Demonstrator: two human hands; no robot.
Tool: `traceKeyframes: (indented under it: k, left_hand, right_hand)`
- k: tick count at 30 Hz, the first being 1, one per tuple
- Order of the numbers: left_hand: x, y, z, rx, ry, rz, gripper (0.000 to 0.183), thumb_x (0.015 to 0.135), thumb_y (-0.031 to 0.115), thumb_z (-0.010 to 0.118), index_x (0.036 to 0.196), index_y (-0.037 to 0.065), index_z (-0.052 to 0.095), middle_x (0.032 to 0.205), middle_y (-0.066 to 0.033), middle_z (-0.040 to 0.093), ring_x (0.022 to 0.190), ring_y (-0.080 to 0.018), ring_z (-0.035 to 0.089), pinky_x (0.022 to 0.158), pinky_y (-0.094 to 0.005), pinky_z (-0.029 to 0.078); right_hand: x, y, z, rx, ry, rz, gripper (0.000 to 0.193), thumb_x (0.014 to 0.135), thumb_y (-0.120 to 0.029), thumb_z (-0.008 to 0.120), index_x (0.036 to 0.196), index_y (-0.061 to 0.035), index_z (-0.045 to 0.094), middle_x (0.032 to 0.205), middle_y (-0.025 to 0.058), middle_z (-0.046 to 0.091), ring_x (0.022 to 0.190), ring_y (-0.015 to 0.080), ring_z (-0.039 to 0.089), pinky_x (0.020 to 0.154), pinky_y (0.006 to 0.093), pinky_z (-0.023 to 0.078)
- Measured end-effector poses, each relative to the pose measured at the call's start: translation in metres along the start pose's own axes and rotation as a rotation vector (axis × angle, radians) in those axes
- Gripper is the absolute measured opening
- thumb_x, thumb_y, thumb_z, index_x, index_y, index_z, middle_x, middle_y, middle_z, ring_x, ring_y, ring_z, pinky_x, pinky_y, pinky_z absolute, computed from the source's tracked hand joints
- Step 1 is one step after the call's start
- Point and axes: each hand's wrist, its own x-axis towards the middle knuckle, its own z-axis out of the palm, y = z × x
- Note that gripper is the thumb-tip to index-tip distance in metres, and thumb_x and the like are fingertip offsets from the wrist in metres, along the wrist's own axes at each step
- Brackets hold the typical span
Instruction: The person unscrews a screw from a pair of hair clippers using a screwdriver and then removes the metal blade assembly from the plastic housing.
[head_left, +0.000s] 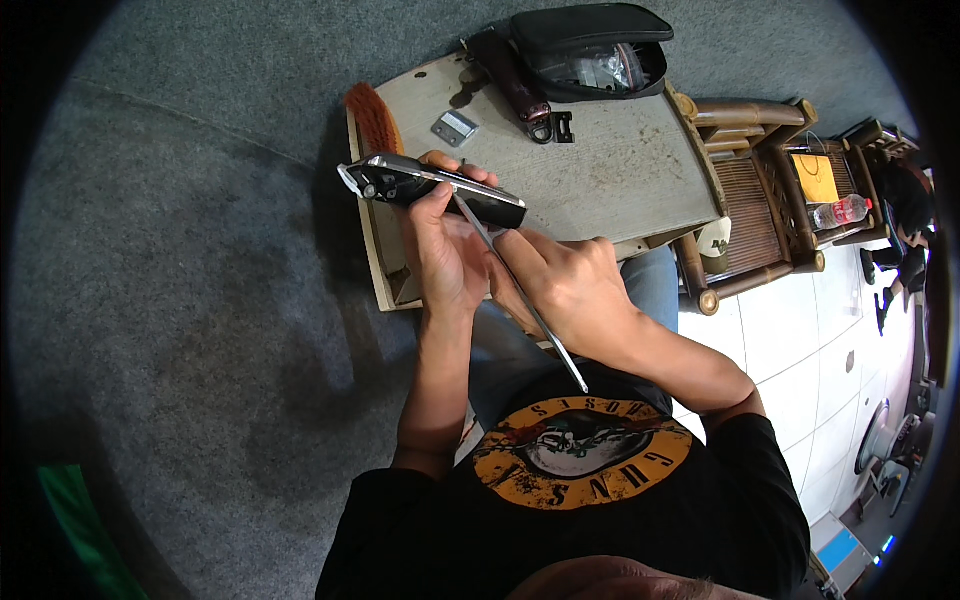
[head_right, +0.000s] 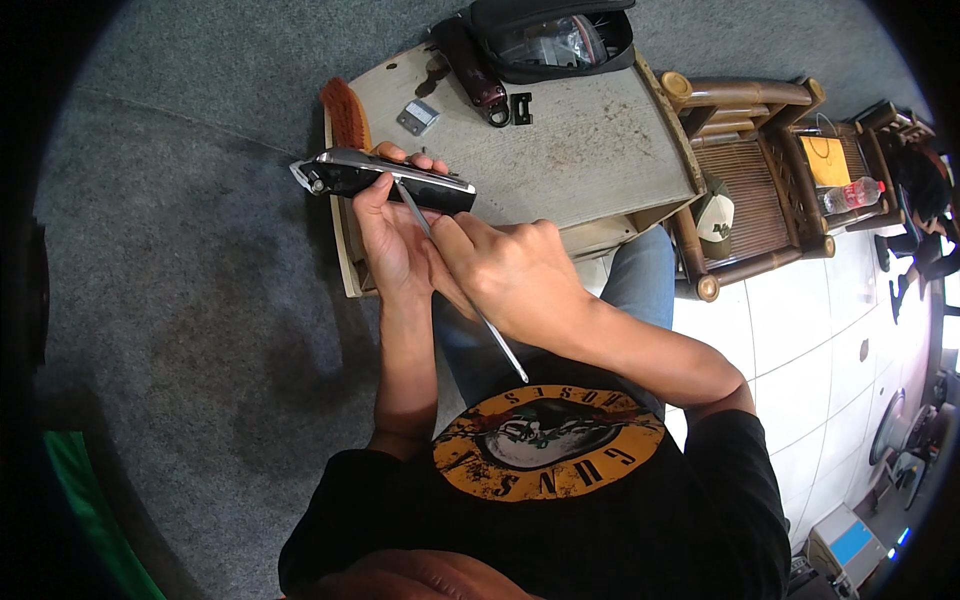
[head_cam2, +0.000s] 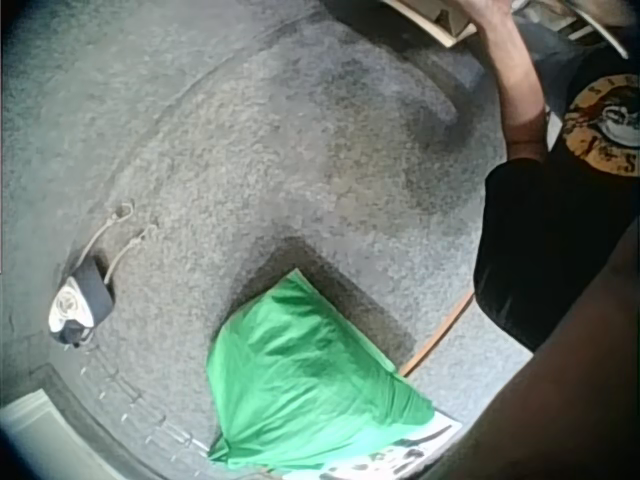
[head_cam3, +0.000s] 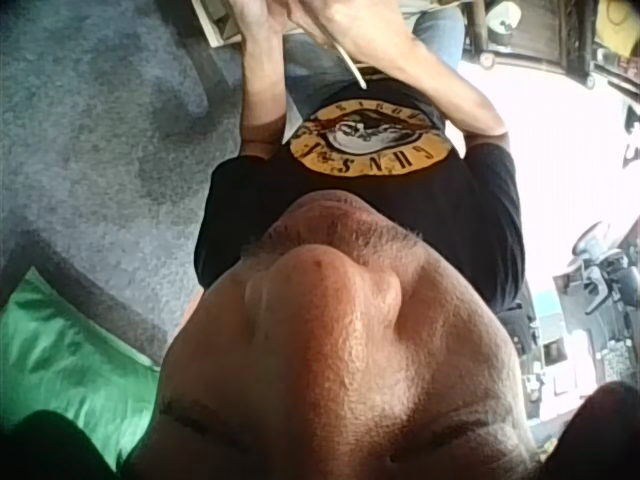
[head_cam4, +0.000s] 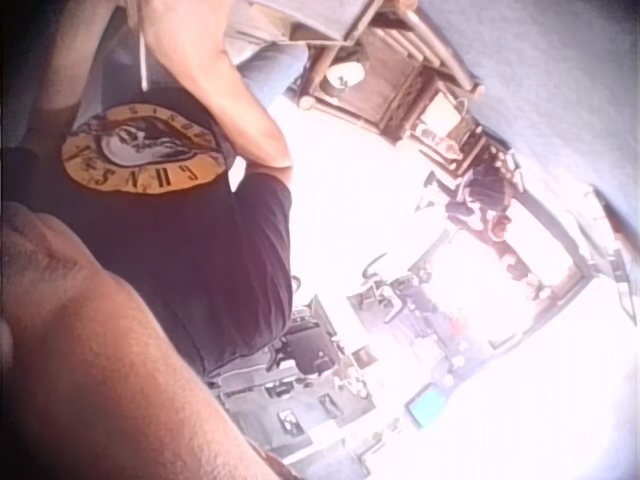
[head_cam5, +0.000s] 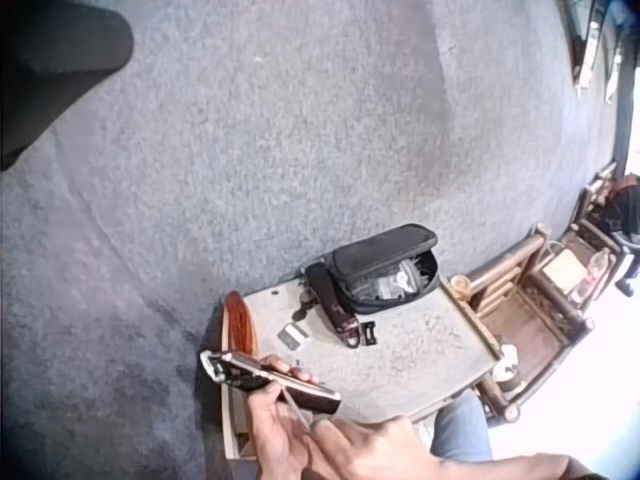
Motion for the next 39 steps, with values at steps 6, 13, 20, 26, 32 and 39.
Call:
traceKeyframes:
  k: [6,13,20,26,32,39]
  left_hand:
    - [0.002,0.000,0.003,0.005,0.034,0.023,0.027,0.098,0.020,0.059,0.120,0.004,0.056,0.113,-0.0178,0.067,0.119,-0.0305,0.065,0.111,-0.0447,0.050]
    - [0.005,-0.005,0.004,0.025,0.041,0.142,0.026,0.099,0.011,0.054,0.120,-0.003,0.051,0.118,-0.0186,0.061,0.125,-0.0383,0.063,0.117,-0.0535,0.047]
    - [0.004,-0.007,0.007,0.022,0.082,0.193,0.028,0.098,0.004,0.052,0.123,-0.005,0.044,0.118,-0.0145,0.053,0.131,-0.0441,0.059,0.118,-0.0575,0.047]
    - [0.004,-0.007,0.009,0.083,0.078,0.195,0.024,0.100,0.012,0.054,0.119,-0.003,0.050,0.119,-0.0149,0.055,0.135,-0.0401,0.057,0.120,-0.0584,0.045]
    - [0.002,-0.005,0.010,0.123,0.075,0.197,0.023,0.101,0.016,0.056,0.116,-0.002,0.054,0.118,-0.0147,0.056,0.136,-0.0385,0.056,0.120,-0.0586,0.045]
    - [0.002,-0.004,0.013,0.103,0.090,0.191,0.023,0.101,0.015,0.056,0.116,-0.002,0.053,0.117,-0.0137,0.056,0.134,-0.0376,0.058,0.119,-0.0581,0.048]
  right_hand:
    - [-0.003,0.000,0.020,-0.084,0.024,0.017,0.024,0.097,-0.022,0.068,0.086,-0.0061,0.053,0.065,0.0060,0.059,0.046,0.0240,0.062,0.041,0.0371,0.047]
    - [-0.002,-0.008,0.031,-0.084,0.055,0.066,0.027,0.095,-0.020,0.070,0.083,-0.0073,0.049,0.065,0.0068,0.058,0.046,0.0253,0.060,0.043,0.0380,0.047]
    - [-0.001,-0.012,0.035,-0.073,0.041,0.074,0.024,0.097,-0.019,0.067,0.087,-0.0066,0.049,0.066,0.0076,0.060,0.048,0.0262,0.063,0.043,0.0378,0.048]
    - [0.000,-0.015,0.037,-0.079,0.049,0.109,0.024,0.095,-0.018,0.068,0.086,-0.0063,0.048,0.067,0.0086,0.060,0.049,0.0270,0.063,0.043,0.0383,0.049]
    - [0.001,-0.016,0.038,-0.060,0.059,0.123,0.024,0.095,-0.018,0.068,0.087,-0.0059,0.048,0.067,0.0096,0.060,0.049,0.0285,0.064,0.043,0.0390,0.049]
    - [0.001,-0.017,0.039,-0.041,0.050,0.149,0.025,0.096,-0.019,0.067,0.089,-0.0050,0.048,0.068,0.0107,0.061,0.050,0.0308,0.064,0.043,0.0402,0.049]
